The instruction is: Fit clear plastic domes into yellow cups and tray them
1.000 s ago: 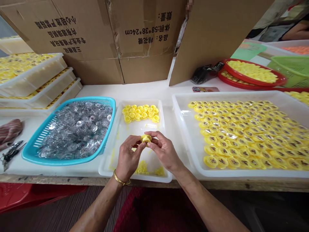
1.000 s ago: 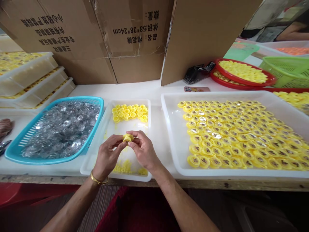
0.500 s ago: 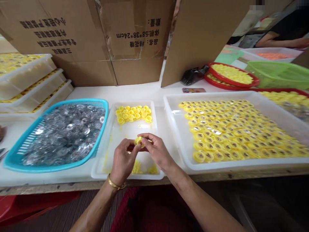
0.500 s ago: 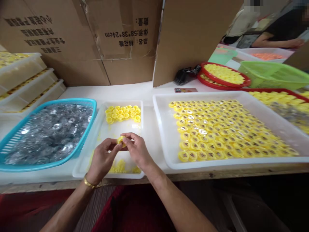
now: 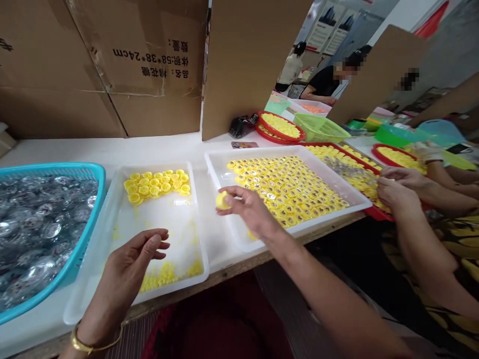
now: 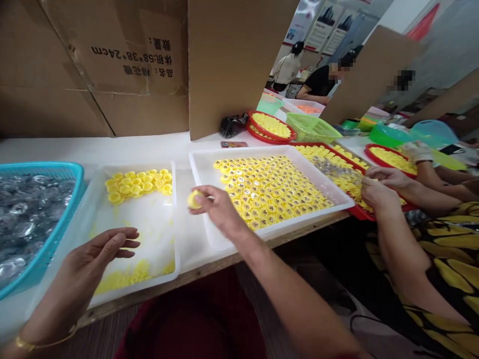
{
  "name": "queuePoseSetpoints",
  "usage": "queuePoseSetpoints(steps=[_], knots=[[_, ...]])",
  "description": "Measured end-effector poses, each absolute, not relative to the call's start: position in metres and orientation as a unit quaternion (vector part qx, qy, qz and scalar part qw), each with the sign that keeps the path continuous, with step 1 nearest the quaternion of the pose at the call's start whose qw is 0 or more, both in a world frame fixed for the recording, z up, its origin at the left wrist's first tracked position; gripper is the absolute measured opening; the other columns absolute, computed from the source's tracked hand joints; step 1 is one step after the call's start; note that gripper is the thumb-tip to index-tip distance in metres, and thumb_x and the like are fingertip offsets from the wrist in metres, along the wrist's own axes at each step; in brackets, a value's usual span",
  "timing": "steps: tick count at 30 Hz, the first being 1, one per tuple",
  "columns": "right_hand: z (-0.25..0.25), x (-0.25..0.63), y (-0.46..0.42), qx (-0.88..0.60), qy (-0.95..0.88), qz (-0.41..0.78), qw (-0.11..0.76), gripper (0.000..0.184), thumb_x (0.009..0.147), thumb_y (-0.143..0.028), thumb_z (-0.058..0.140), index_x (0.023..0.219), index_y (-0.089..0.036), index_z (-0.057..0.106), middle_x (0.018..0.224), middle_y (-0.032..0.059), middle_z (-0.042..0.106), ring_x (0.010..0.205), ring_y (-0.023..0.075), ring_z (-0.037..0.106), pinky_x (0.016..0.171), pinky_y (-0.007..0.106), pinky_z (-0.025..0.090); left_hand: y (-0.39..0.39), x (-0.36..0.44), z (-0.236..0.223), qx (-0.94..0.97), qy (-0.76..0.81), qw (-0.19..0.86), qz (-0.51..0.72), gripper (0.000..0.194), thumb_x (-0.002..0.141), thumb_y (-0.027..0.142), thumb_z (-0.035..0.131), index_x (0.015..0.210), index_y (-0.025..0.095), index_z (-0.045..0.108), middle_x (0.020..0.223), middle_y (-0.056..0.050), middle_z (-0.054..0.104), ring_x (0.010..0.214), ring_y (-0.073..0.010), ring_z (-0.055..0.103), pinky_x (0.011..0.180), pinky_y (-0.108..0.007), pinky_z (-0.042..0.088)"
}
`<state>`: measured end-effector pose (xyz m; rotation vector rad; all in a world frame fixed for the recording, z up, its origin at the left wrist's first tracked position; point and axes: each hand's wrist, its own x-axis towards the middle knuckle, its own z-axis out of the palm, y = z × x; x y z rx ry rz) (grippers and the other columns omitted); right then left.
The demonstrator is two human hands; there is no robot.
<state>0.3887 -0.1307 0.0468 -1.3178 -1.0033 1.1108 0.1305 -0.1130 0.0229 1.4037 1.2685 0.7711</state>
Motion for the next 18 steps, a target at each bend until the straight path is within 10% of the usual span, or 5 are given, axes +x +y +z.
queuePoseSetpoints(steps=[6,18], knots=[[0.025,0.458,-0.117,-0.748,-0.523,0.304,0.273,0.014,0.080,-0.023,0.062,0.089,-0.015,0.068,0.089,0.0071,0.069,0.080,0.0202,0.067,0.076,0.038,0.056,-0.110,0.122,0.014,0.573,0.531,0.534,0.323,0.048,0.071,0.058,0.063,0.089,0.015,0.071,0.088,-0.009,0.072,0.076,-0.0242,0.069,0.068,-0.036,0.059],[0.012,0.462,-0.103,-0.767,-0.609,0.195,0.051,0.020,0.075,-0.018,0.063,0.094,-0.018,0.070,0.103,0.0076,0.069,0.097,0.0215,0.061,0.083,0.030,0.044,-0.117,0.118,0.012,0.600,0.517,0.550,0.265,0.045,0.072,0.057,0.063,0.088,0.016,0.071,0.083,-0.009,0.072,0.073,-0.0237,0.069,0.066,-0.034,0.058]])
